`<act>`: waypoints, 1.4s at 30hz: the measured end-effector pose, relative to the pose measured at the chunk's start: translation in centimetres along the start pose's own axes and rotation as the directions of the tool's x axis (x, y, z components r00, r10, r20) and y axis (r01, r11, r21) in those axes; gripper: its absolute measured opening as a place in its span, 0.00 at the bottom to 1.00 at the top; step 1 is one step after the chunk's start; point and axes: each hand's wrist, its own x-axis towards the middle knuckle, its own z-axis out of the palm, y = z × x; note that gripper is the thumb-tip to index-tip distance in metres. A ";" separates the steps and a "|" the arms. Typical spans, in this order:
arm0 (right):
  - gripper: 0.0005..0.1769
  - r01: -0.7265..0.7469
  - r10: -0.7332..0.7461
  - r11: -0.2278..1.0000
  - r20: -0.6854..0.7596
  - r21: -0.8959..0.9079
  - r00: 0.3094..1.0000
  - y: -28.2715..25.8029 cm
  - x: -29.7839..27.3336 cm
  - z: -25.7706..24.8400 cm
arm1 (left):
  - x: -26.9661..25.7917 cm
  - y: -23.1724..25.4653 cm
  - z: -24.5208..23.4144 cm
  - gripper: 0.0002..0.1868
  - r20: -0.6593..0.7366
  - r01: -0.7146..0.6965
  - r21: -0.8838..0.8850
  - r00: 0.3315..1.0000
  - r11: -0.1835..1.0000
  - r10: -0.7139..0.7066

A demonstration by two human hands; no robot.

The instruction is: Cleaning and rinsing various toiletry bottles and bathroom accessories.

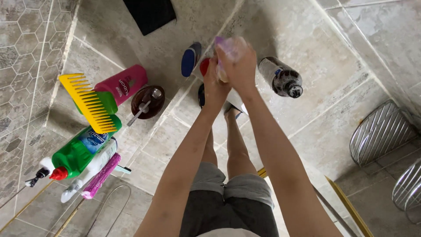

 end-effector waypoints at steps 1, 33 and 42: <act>0.30 -0.116 0.089 0.928 0.093 0.354 0.992 -0.6 -0.2 -1.3 | -0.2 0.0 0.0 0.35 -0.010 -0.025 0.041 1.000 0.999 0.025; 0.31 -0.305 0.278 0.608 0.163 0.733 0.947 9.1 -10.5 4.6 | -5.8 8.8 -3.9 0.37 -0.140 0.095 -0.642 0.961 0.761 -0.239; 0.30 0.403 0.067 0.077 -0.408 0.912 0.911 5.8 -12.9 7.0 | -8.0 7.5 -4.9 0.41 -0.102 0.120 -0.902 0.874 0.414 -0.476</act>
